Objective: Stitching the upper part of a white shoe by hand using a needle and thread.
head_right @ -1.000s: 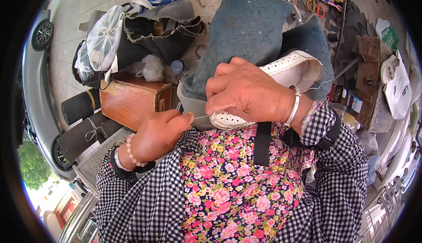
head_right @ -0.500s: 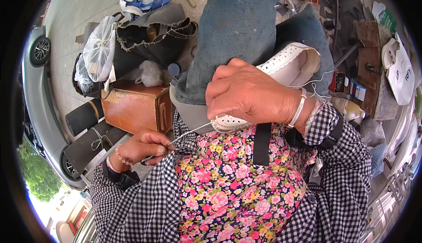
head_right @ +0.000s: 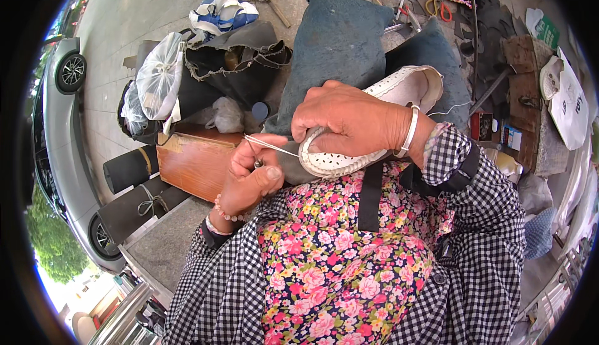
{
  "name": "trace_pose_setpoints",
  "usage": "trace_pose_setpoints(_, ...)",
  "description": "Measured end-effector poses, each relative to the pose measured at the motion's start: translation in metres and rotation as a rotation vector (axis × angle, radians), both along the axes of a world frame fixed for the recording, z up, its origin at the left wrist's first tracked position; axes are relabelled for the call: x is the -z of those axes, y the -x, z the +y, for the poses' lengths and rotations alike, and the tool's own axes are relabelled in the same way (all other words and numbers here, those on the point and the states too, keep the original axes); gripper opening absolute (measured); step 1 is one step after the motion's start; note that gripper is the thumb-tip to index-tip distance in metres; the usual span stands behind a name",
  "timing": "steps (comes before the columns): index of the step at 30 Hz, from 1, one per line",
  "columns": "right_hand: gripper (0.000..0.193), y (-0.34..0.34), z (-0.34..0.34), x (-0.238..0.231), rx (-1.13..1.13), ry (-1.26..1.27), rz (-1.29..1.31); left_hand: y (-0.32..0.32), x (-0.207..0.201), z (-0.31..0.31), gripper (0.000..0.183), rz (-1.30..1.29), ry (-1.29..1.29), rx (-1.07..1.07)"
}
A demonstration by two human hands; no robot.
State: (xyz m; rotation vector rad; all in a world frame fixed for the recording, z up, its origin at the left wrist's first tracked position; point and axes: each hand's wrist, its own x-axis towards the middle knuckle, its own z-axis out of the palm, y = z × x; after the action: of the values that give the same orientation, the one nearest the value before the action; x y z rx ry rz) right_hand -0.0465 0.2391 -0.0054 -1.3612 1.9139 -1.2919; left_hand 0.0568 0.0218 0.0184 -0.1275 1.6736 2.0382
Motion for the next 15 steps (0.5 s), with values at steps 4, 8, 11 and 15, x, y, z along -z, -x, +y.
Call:
trace_pose_setpoints(4, 0.014, 0.004, -0.001, 0.0, -0.03, 0.006, -0.018, 0.003, 0.017, 0.004, 0.03, -0.105, -0.458, -0.007)
trace_pose_setpoints(8, 0.011, 0.004, 0.003, -0.001, -0.043, -0.001, -0.037, 0.007, 0.022, 0.004, 0.034, -0.131, -0.498, -0.052)
trace_pose_setpoints(11, 0.01, 0.002, 0.002, -0.001, -0.03, -0.006, -0.057, 0.004, 0.02, 0.004, 0.038, -0.149, -0.525, -0.057)
trace_pose_setpoints(15, 0.009, 0.003, 0.0, 0.0, -0.018, -0.04, -0.039, 0.0, 0.021, -0.003, 0.041, -0.073, -0.455, -0.055)
